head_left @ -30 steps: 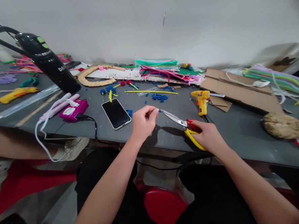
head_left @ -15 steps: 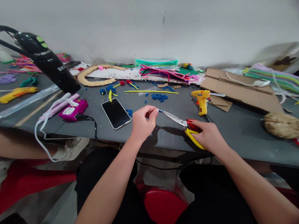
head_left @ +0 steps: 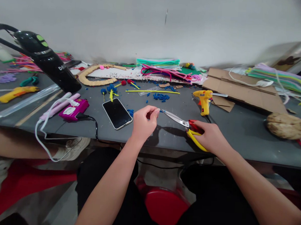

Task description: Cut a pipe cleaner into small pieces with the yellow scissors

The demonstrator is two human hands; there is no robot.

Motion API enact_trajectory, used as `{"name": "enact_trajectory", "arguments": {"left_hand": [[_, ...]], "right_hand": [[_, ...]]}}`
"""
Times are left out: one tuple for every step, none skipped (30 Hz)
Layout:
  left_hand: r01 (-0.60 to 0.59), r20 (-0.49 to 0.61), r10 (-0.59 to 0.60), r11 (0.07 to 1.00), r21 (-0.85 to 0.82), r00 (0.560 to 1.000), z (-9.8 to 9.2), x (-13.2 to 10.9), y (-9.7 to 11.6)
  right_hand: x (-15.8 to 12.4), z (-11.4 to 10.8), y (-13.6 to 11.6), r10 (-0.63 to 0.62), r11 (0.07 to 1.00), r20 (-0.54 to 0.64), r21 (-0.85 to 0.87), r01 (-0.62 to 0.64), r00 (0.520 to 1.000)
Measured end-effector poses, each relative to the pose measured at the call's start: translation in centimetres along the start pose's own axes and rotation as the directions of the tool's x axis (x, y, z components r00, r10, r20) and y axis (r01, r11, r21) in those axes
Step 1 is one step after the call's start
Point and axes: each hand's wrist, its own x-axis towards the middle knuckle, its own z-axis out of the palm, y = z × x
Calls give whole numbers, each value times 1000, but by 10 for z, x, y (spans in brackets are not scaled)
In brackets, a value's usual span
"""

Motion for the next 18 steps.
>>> {"name": "enact_trajectory", "arguments": {"left_hand": [[-4,-2,4,1000,5,1000,0,0,0],[-9,-3,9,1000,11,1000,0,0,0],[-12,-4,12,1000,18,1000,0,0,0],[-16,-4,16,1000,25,1000,0,0,1],[-20,-4,20,999,32,1000,0,0,1],[-23,-3,24,999,38,1000,0,0,1],[-27,-2,27,999,43,1000,0,0,1],[-30,-1,30,998,48,1000,0,0,1],[-31,0,31,998,53,1000,0,0,1],[-32,1,32,998,57,1000,0,0,1],[-31,2,31,998,60,1000,0,0,1],[-29,3,29,998,62,1000,0,0,0],[-28,4,28,998,64,1000,-1,0,0],[-27,4,27,998,64,1000,-1,-1,0],[-26,4,26,998,65,1000,-1,-1,0],[-26,4,26,998,66,1000,-1,-1,0],[-27,5,27,997,66,1000,-1,-1,0],[-27,6,27,998,65,1000,-1,-1,0]], "right_hand": [[0,0,0,0,1000,-2,-4,0,1000],[1,0,0,0,1000,-3,-9,0,1000],[1,0,0,0,1000,-3,-12,0,1000],[1,0,-1,-1,1000,-1,-13,1,1000],[1,0,-1,-1,1000,0,-13,1,1000],[1,0,0,0,1000,1,-15,0,1000],[1,0,0,1,1000,1,-18,-1,1000],[1,0,0,3,1000,1,-22,-3,1000],[1,0,0,3,1000,1,-25,-3,1000],[1,0,-1,2,1000,-1,-26,-2,1000],[1,0,-1,0,1000,-1,-27,0,1000],[2,0,-1,-2,1000,-2,-26,2,1000],[2,0,-1,-3,1000,-3,-26,3,1000],[2,0,-1,-2,1000,-5,-27,2,1000],[2,0,-1,1,1000,-6,-29,-2,1000],[2,0,-1,6,999,-7,-32,-6,1000],[2,0,-1,11,999,-8,-37,-12,1000],[2,0,-1,17,999,-9,-42,-17,1000]]}}
